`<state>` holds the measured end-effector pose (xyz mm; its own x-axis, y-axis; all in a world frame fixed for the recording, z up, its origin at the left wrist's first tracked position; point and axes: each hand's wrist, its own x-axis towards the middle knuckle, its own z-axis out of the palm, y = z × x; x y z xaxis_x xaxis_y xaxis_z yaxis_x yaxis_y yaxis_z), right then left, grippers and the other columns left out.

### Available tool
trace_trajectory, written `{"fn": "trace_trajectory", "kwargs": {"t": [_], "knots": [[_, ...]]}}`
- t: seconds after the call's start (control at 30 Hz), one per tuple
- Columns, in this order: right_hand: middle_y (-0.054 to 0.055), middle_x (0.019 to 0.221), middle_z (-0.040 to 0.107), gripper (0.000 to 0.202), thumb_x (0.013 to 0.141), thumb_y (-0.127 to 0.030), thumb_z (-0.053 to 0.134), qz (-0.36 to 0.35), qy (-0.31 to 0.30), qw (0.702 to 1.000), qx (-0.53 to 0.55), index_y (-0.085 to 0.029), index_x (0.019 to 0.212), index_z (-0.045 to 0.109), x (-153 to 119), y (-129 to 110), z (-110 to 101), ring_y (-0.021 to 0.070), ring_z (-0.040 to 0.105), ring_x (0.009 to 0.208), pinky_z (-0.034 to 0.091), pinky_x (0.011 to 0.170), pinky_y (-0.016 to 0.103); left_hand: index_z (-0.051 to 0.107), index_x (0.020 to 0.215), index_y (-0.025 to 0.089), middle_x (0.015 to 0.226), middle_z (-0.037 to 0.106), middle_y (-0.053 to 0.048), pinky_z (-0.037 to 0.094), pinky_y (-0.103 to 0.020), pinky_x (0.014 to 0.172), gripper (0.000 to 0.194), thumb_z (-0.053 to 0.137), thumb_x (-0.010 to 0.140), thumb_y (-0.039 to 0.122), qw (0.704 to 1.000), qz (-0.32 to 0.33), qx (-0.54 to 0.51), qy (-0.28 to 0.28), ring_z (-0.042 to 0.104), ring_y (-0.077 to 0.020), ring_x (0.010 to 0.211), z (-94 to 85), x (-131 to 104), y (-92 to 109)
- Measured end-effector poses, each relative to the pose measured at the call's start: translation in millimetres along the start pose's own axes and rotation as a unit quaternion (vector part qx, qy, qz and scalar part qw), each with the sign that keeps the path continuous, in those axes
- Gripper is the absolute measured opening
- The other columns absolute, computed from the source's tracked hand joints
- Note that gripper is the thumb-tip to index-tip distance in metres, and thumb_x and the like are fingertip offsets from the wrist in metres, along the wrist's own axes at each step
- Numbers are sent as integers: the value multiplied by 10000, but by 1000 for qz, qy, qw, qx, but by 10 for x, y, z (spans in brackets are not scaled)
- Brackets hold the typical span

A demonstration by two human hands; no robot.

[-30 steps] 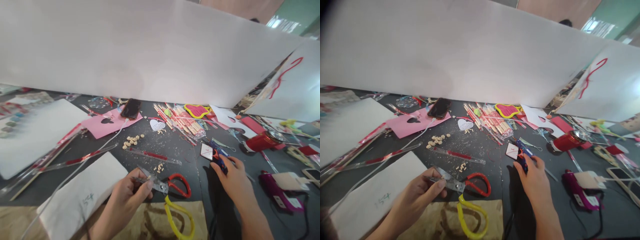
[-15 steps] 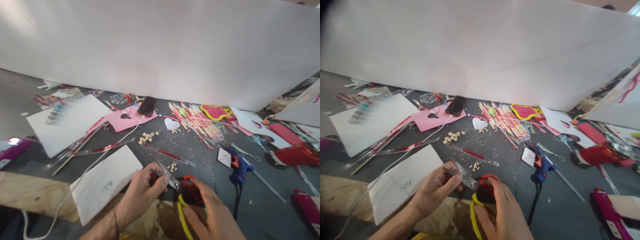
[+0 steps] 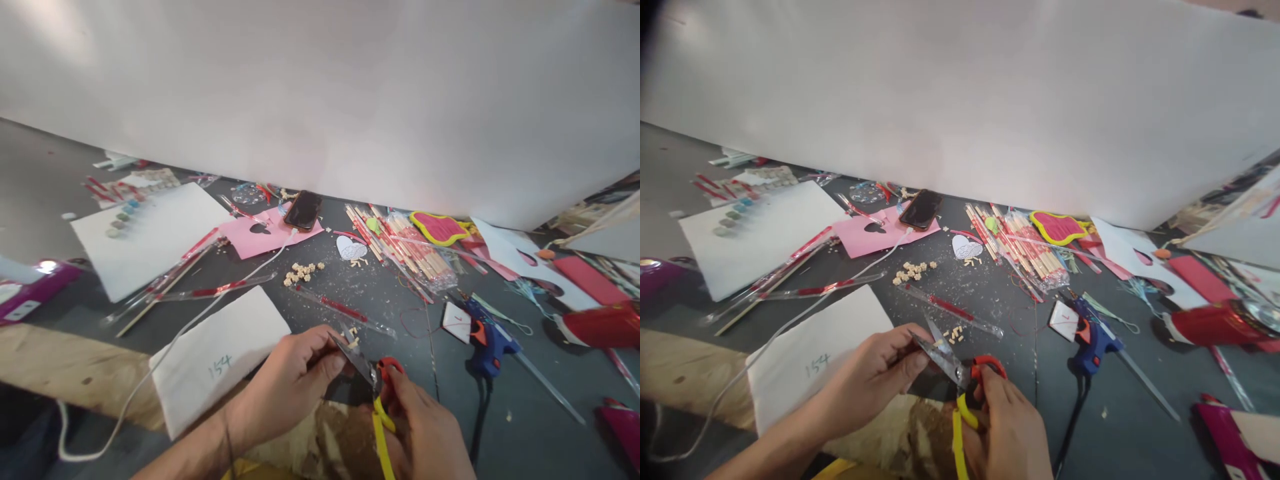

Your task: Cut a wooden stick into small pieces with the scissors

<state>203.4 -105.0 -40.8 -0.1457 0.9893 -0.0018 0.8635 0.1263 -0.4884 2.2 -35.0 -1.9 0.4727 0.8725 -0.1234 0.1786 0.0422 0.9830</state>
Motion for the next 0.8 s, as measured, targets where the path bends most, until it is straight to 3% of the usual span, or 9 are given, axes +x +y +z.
{"fn": "trace_trajectory", "kwargs": {"t": [0.13,0.27,0.4,0.53,0.7,0.8], "knots": [[99,905,668,379,732,-265,514,-4,-20,999,39,-176,1100,509,7,-67,-29,205,641,783,497,701,272,545,761,179,588,540,38,305,-174,465,125,442,829,200,995,-4,78,61,428,-89,510,8,3,-6],[40,733,649,287,741,-339,528,42,-53,991,115,-206,994,550,40,-159,-25,168,604,633,474,594,222,505,735,195,529,505,53,301,-185,464,90,453,809,191,983,6,166,84,427,-95,472,5,-15,8],[-44,543,472,258,729,-446,530,72,-97,978,172,-208,823,570,102,-283,-82,101,414,465,342,432,179,508,750,211,534,526,55,302,-189,469,111,429,815,170,968,40,233,79,451,-96,457,-29,-11,57],[-58,545,303,373,745,-548,481,91,-141,952,256,-180,729,542,154,-342,-162,72,258,481,224,399,175,491,747,219,529,524,53,298,-189,460,131,402,842,201,957,62,268,87,455,-97,444,-29,17,57],[-60,528,362,444,715,-606,527,111,-195,921,320,-166,766,552,141,-302,-174,65,307,470,235,405,173,476,765,222,546,526,41,293,-205,471,129,394,859,255,942,63,311,107,489,-113,472,5,13,-12],[-47,525,440,527,727,-672,452,138,-184,914,334,-172,846,573,93,-268,-129,76,371,450,270,408,180,458,751,223,502,469,55,287,-203,465,124,400,856,256,939,69,311,126,455,-108,440,24,8,-32]]}}
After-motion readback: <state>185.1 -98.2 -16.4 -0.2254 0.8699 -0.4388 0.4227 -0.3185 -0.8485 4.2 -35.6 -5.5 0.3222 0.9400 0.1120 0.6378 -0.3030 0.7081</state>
